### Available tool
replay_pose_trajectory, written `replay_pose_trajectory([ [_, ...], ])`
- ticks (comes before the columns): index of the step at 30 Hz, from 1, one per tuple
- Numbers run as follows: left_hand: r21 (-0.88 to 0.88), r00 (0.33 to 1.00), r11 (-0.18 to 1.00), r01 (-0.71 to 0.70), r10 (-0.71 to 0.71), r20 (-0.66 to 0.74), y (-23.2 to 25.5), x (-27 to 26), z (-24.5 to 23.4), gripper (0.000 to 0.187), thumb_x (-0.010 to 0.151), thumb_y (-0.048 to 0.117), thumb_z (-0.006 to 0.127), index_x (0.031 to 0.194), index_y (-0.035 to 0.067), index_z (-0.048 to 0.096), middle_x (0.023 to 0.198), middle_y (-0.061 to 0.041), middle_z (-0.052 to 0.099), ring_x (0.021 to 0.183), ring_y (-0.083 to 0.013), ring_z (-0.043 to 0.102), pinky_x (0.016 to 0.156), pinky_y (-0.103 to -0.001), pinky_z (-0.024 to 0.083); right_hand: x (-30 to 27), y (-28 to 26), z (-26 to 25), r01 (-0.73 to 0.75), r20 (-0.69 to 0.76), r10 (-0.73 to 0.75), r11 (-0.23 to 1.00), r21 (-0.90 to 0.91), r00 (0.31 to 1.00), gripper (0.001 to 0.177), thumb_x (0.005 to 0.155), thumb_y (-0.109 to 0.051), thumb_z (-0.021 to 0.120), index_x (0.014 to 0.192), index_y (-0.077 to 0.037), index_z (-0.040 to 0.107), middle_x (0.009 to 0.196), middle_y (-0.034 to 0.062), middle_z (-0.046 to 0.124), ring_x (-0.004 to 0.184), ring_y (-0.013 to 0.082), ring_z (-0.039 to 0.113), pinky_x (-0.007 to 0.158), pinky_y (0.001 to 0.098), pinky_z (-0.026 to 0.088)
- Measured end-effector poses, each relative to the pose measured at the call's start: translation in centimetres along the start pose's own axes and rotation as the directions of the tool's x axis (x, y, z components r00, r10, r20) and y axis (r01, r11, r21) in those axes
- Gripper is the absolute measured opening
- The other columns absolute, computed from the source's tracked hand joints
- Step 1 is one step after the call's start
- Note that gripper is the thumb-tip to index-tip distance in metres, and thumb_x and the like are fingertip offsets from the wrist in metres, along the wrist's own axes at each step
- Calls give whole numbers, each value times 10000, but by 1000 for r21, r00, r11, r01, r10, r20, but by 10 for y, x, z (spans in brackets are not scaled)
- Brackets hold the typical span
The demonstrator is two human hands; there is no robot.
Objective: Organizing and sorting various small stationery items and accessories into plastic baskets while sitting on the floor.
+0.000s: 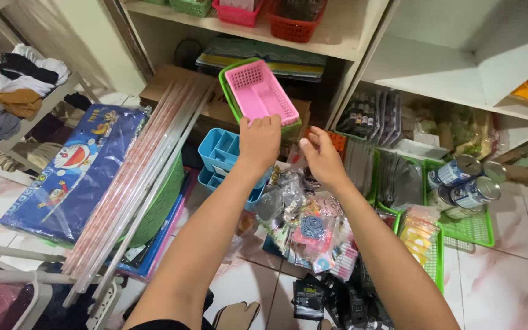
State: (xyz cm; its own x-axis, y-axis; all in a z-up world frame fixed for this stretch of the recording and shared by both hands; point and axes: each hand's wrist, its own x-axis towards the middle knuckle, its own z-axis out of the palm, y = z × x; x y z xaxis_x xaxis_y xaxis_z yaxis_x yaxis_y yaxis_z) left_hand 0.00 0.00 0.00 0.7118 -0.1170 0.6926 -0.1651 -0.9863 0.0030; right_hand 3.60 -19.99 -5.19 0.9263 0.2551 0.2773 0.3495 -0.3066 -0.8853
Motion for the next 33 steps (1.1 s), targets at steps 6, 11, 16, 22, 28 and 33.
replay_pose_trajectory([
  [6,-97,992,988,-116,119,28,22,11,-33,223,743,153,655,949,92,598,805,-93,683,768,-285,706,970,-532,455,8,-48,-7,-343,78,374,724,598,924,526,1018,-403,552,1381,-31,469,1067,81,656,849,165,666,751,342,591],
  [11,-148,970,958,-244,241,-40,53,6,-49,108,865,156,618,953,100,590,812,-76,663,782,-270,705,1035,-519,462,7,-104,-53,-471,70,498,752,461,864,474,995,-404,579,1245,-3,549,966,114,701,761,199,689,684,347,603],
  [16,-227,908,880,-417,409,-84,95,-11,-64,55,893,168,611,917,123,590,793,-55,623,770,-256,679,1048,-514,464,-2,-50,-112,-433,59,438,842,321,897,395,911,-215,743,1207,28,648,1012,90,735,835,168,718,730,328,594],
  [22,-319,767,703,-636,622,-158,131,-41,-69,80,913,214,625,937,143,599,863,-33,594,897,-233,632,1108,-516,435,-72,-42,-144,-485,-178,458,859,-165,871,334,799,-57,635,1124,9,672,973,142,752,853,256,721,723,413,574],
  [28,-481,872,729,-487,440,-216,151,-52,-57,659,817,468,660,1302,31,569,1267,-220,614,1217,-383,541,1032,-619,309,-139,-24,-165,-429,-218,375,846,-316,901,386,753,-32,625,1126,-6,720,1020,175,770,989,287,741,883,416,553],
  [33,-641,618,468,608,228,752,172,-93,34,568,1029,456,538,1357,-7,533,1257,-236,648,1194,-372,634,1044,-483,481,-183,11,-175,-566,-256,505,746,-350,824,509,780,-45,609,1283,21,562,1142,236,729,1069,358,716,920,431,545],
])
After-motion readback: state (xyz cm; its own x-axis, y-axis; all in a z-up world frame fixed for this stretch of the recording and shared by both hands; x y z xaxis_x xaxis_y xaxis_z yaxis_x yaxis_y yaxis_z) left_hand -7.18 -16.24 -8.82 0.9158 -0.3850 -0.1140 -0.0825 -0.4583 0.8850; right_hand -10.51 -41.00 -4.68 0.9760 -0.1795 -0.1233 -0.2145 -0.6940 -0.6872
